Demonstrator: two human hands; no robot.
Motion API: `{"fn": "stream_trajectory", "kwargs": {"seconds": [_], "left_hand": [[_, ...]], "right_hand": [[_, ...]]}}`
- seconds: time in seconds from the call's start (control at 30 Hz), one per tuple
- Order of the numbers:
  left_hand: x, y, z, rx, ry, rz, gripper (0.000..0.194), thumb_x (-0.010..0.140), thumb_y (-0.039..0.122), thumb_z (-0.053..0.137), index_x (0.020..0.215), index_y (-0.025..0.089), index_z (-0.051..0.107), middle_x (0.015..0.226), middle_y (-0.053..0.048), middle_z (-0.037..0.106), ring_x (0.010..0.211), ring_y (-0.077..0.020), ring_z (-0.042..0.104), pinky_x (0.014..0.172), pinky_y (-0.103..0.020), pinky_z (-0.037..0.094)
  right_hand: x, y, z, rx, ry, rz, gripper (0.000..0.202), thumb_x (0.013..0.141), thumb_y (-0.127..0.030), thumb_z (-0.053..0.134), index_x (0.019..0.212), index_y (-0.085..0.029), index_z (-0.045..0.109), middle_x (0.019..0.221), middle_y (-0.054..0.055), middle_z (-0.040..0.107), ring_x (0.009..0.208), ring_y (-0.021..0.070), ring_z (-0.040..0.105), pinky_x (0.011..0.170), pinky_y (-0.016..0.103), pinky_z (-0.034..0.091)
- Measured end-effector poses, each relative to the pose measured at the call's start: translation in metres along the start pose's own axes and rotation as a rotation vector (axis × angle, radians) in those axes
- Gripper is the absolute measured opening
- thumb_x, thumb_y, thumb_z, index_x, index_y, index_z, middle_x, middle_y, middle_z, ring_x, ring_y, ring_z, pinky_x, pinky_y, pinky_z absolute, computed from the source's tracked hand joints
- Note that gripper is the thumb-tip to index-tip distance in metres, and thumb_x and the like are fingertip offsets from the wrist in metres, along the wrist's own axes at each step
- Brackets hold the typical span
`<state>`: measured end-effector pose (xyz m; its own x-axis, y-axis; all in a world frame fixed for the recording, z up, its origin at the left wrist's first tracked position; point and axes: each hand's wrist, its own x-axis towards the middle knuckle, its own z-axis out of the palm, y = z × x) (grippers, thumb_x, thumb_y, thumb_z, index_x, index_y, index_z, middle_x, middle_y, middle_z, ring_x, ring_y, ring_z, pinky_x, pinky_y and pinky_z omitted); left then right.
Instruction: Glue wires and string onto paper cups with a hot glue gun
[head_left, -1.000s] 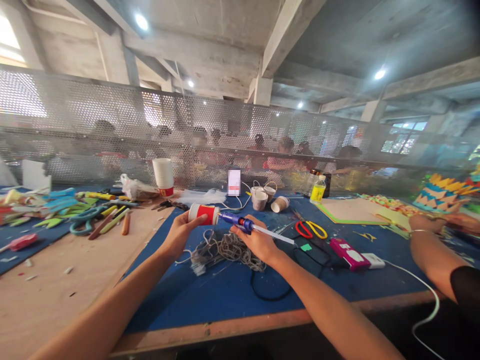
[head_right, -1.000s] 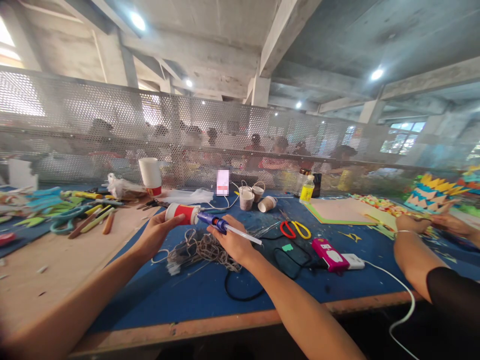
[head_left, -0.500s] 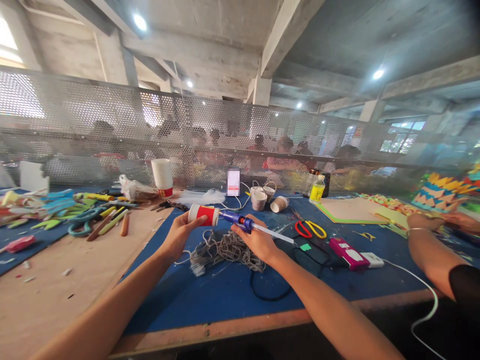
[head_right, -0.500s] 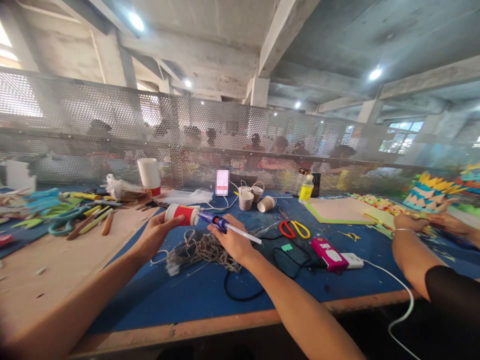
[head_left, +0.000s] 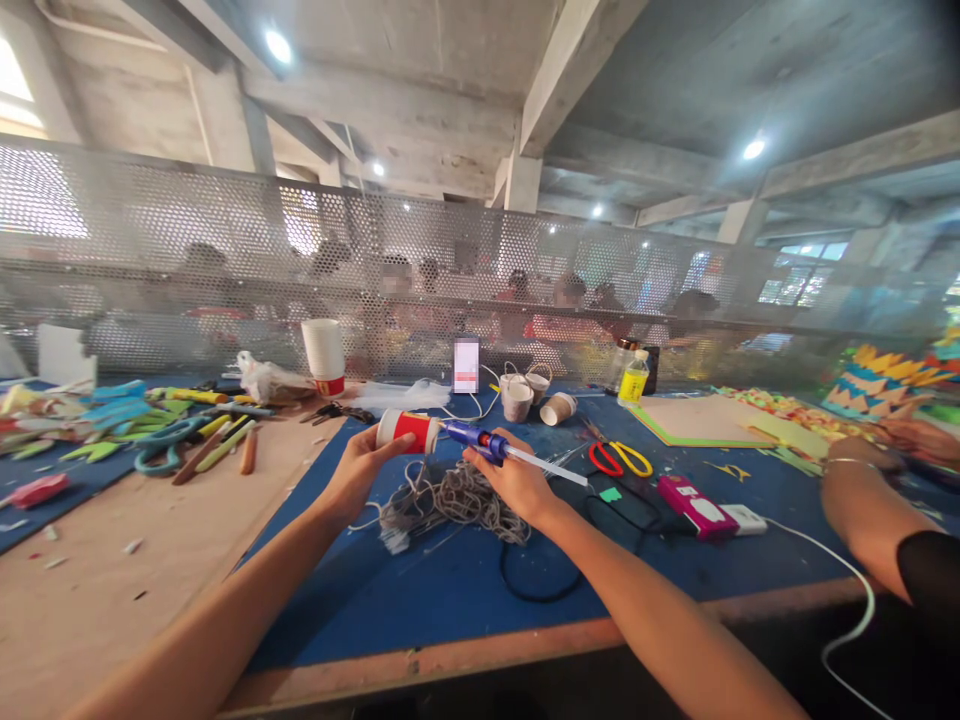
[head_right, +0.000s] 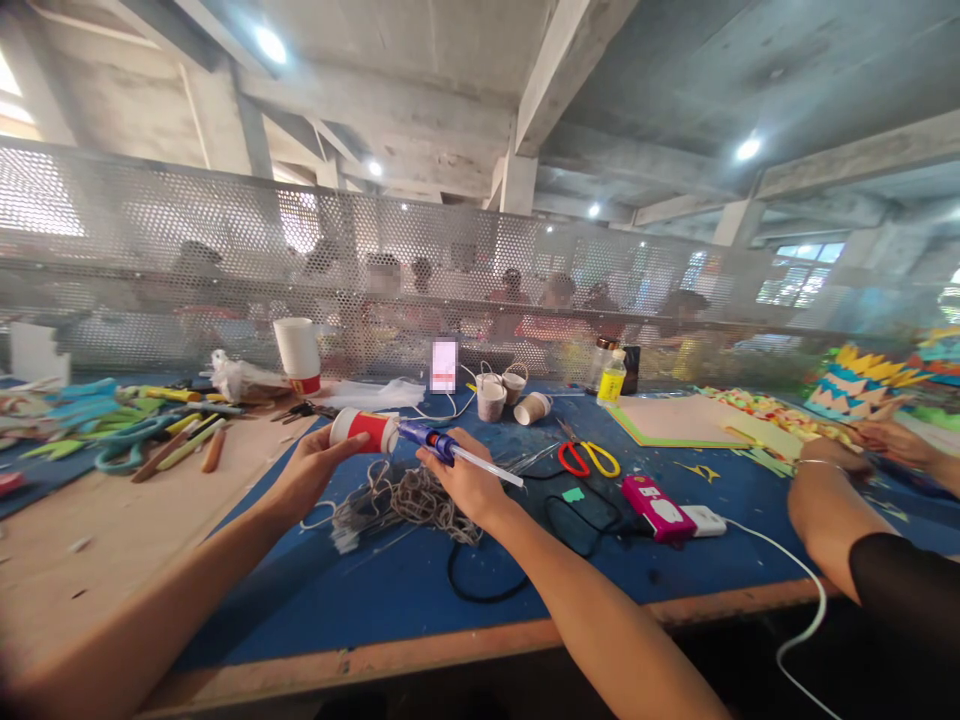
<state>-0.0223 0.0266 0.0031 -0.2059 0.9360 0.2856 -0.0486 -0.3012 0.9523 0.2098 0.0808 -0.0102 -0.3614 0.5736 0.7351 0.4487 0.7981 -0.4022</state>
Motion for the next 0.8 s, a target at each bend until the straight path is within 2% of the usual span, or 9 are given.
{"fn": "stream_trajectory", "kwargs": {"seconds": [0.27, 0.47, 0.8], "left_hand": [[0.0008, -0.0020, -0.0012, 0.003, -0.002, 0.032, 0.033, 0.071, 0.040, 0.081, 0.097, 0.021, 0.076, 0.096, -0.005, 0.078, 0.086, -0.0239, 0.069, 0.085, -0.034, 0.050], [-0.0003, 0.0009, 0.0004, -0.029, 0.010, 0.003, 0.036, 0.067, 0.042, 0.083, 0.095, 0.021, 0.076, 0.094, -0.005, 0.078, 0.083, -0.0243, 0.070, 0.080, -0.033, 0.052], [0.0007, -0.0024, -0.0034, -0.053, -0.004, -0.022, 0.034, 0.073, 0.038, 0.078, 0.100, 0.019, 0.073, 0.088, -0.004, 0.078, 0.076, -0.0224, 0.071, 0.078, -0.034, 0.052]], "right_hand": [[0.0001, -0.0007, -0.0007, 0.013, -0.006, 0.000, 0.031, 0.093, -0.050, 0.055, 0.081, -0.022, 0.056, 0.077, 0.003, 0.063, 0.067, 0.0182, 0.059, 0.064, 0.028, 0.045], [-0.0009, 0.0007, 0.0004, 0.001, -0.014, 0.000, 0.031, 0.093, -0.051, 0.055, 0.081, -0.022, 0.056, 0.076, 0.002, 0.062, 0.067, 0.0182, 0.058, 0.064, 0.028, 0.044], [-0.0009, -0.0030, -0.0001, -0.052, -0.035, -0.031, 0.036, 0.094, -0.052, 0.053, 0.076, -0.021, 0.053, 0.072, 0.002, 0.059, 0.065, 0.0169, 0.055, 0.061, 0.027, 0.041]]}}
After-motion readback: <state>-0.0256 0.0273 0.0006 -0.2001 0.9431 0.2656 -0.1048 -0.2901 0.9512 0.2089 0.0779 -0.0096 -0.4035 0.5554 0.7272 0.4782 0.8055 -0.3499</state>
